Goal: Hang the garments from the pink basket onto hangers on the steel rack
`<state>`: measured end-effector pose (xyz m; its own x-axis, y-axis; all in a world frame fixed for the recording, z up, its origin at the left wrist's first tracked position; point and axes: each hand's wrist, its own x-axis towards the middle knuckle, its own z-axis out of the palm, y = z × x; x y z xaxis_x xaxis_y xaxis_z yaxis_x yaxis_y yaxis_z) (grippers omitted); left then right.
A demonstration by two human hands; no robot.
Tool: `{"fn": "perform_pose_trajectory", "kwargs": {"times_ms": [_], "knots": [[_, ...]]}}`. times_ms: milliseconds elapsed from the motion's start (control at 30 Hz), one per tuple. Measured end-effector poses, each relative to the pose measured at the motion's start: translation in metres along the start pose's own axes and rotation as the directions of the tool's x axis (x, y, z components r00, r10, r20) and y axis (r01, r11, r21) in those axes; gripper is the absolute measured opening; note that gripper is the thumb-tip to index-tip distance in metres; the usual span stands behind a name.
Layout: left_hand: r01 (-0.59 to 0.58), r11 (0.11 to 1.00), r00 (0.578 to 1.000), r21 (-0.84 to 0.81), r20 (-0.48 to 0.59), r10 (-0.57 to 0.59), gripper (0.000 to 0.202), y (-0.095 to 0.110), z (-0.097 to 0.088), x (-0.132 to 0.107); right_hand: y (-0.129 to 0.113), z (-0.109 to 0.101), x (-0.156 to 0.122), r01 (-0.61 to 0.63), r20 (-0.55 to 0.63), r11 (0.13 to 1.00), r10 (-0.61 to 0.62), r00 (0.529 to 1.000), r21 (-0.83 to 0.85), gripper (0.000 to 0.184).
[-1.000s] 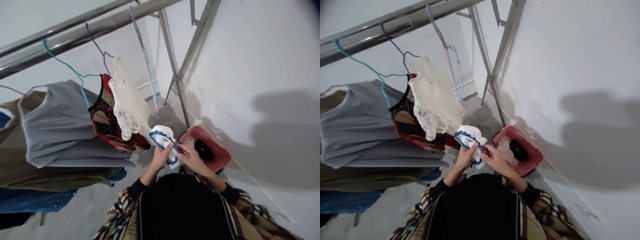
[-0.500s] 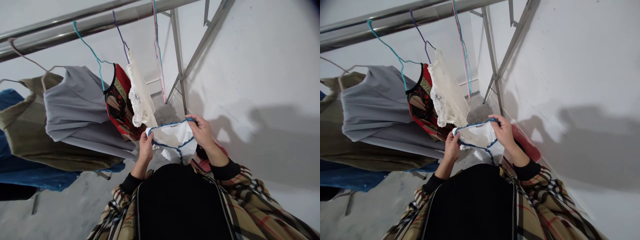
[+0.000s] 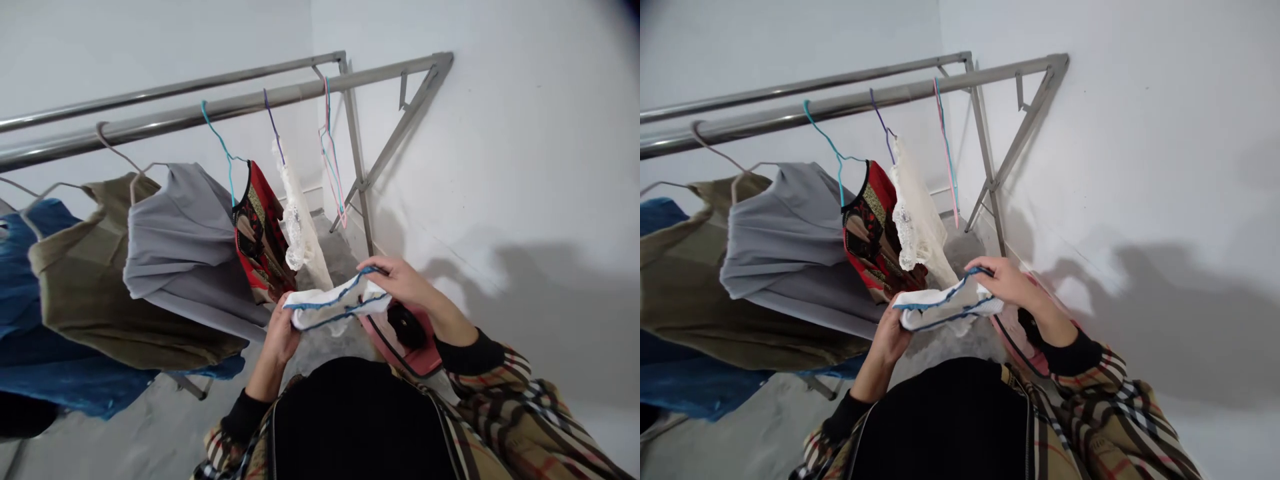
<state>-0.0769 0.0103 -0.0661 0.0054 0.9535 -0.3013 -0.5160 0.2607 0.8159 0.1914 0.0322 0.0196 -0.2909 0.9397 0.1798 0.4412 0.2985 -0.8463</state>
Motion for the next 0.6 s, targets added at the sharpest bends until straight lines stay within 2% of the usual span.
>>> {"fn": "perform_pose_trajectory", "kwargs": {"times_ms": [33,67,100,133,200,300,367,433,500,600], "knots": [[0.021,1.000,1.000,-0.014,0.017,-0.020,0.034,0.005,0.001,-0.005,0.000,-0.003,0.004,-0.003,0.099,1.000,0.005,0.995,-0.021,0.027],[0.037,0.999,0.999,-0.015,0.034,-0.037,0.033,0.008,0.002,-0.010,-0.001,-0.007,0.009,0.000,0.149,0.999,0.005,0.989,-0.036,0.030],[0.053,0.999,0.997,-0.008,0.051,-0.052,0.032,0.011,0.003,-0.015,-0.002,-0.010,0.016,0.003,0.147,0.999,0.004,0.989,-0.044,0.032],[0.064,0.998,0.996,0.001,0.063,-0.064,0.032,0.012,0.003,-0.019,-0.002,-0.013,0.025,0.002,0.097,0.999,0.002,0.995,-0.045,0.034],[0.087,0.996,0.993,0.021,0.083,-0.089,0.033,0.012,0.002,-0.025,-0.004,-0.018,0.051,0.001,-0.085,1.000,-0.003,0.996,-0.017,0.038],[0.109,0.993,0.989,0.033,0.095,-0.112,0.036,0.009,0.001,-0.030,-0.009,-0.021,0.103,0.018,-0.327,1.000,-0.013,0.945,0.013,0.046],[0.106,0.994,0.991,0.024,0.077,-0.107,0.037,0.008,-0.001,-0.031,-0.013,-0.020,0.141,-0.023,-0.426,0.999,0.006,0.905,-0.035,0.056],[0.088,0.996,0.995,0.013,0.049,-0.089,0.039,0.010,-0.003,-0.030,-0.018,-0.016,0.175,-0.113,-0.461,0.989,0.058,0.885,-0.094,0.069],[0.069,0.997,0.997,0.014,0.026,-0.070,0.040,0.013,-0.005,-0.030,-0.019,-0.012,0.201,-0.182,-0.451,0.971,0.094,0.887,-0.156,0.075],[0.047,0.999,0.999,0.018,0.015,-0.047,0.041,0.017,-0.010,-0.030,-0.015,-0.012,0.222,-0.206,-0.455,0.948,0.077,0.887,-0.241,0.064]]}}
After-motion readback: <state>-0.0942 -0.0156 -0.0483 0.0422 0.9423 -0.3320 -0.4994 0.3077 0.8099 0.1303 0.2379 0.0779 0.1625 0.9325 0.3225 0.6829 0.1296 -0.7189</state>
